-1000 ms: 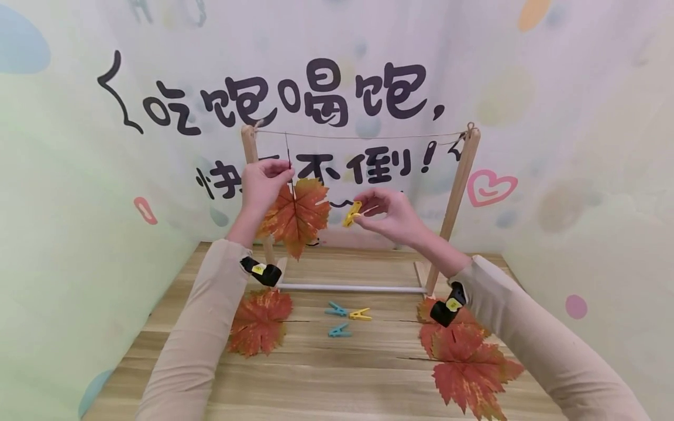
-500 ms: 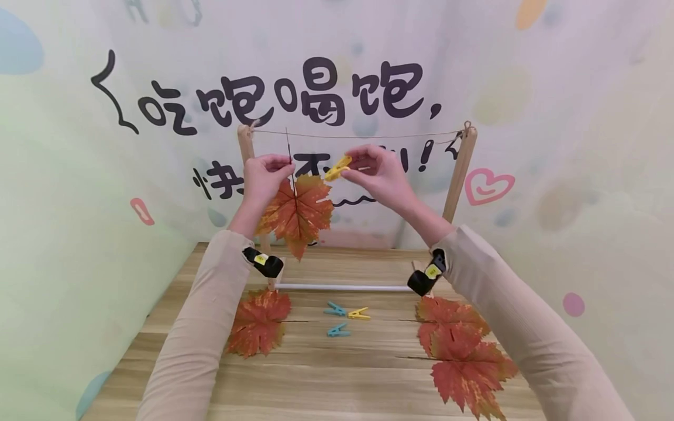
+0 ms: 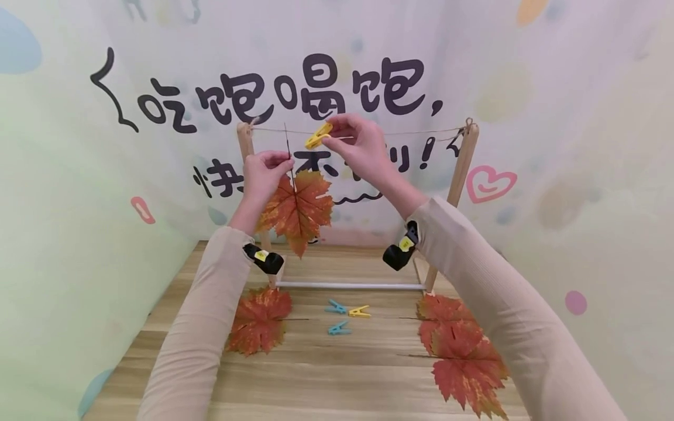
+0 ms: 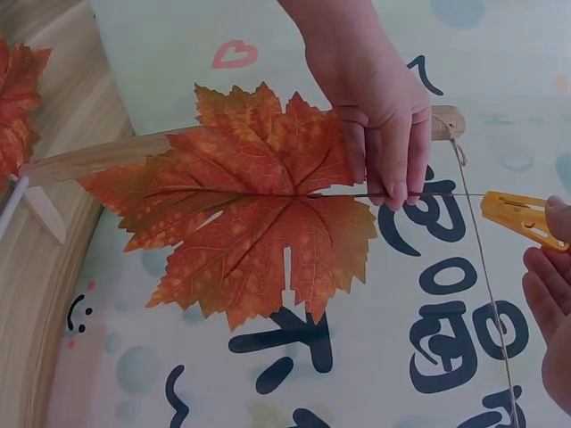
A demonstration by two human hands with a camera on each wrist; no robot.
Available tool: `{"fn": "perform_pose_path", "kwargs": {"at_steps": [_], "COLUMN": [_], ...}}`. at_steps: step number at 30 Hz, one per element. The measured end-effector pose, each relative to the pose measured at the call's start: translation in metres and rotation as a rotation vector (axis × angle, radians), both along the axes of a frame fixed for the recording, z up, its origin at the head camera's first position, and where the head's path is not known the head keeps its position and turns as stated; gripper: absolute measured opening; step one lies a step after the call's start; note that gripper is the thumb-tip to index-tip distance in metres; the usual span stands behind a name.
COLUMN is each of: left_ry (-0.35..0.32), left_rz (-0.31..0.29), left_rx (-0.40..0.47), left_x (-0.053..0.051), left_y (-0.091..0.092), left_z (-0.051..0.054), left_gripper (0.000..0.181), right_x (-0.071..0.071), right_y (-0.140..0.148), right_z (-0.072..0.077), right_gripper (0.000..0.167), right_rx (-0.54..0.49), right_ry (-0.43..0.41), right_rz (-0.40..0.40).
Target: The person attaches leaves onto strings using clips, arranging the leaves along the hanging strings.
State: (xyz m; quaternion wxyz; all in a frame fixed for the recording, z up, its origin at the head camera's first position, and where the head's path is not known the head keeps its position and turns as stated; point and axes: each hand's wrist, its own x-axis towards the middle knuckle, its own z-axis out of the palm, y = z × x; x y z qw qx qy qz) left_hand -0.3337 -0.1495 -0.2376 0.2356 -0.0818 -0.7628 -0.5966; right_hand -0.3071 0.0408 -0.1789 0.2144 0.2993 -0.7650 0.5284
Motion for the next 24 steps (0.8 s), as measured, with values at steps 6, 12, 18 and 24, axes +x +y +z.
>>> {"fn": "perform_pose_path", "kwargs": {"at_steps": [6,12,18,24], "left_ry": [0.011,0.027,0.025,0.035], "left_rz": [0.016,0.006,0.016,0.003], "left_rx": [-0.025,-0.044,-0.03,-0.04], "left_x": [-0.001,-0.002,-0.005,-0.005], "left_y": [-0.001,-0.004,-0.005,-0.004], "left_z": [0.001,-0.001,-0.002,-0.004], "left_gripper": [0.021,0.023,0.022,0.022], "right_x": [-0.007,-0.016,-0.025,-0.032], "right_y": [-0.012,-0.019,-0.024,-0.03], "right_z": [0.005,0.002,0.004,0.003], "right_gripper": [0.028,0.024,0.021,0.02], "right_rx": [-0.046,-0.049,-0.067,-0.116], "right_ry": [-0.006,0.026,0.021,-0.005], "right_rz": [-0.025,-0.078,-0.099,-0.092]}}
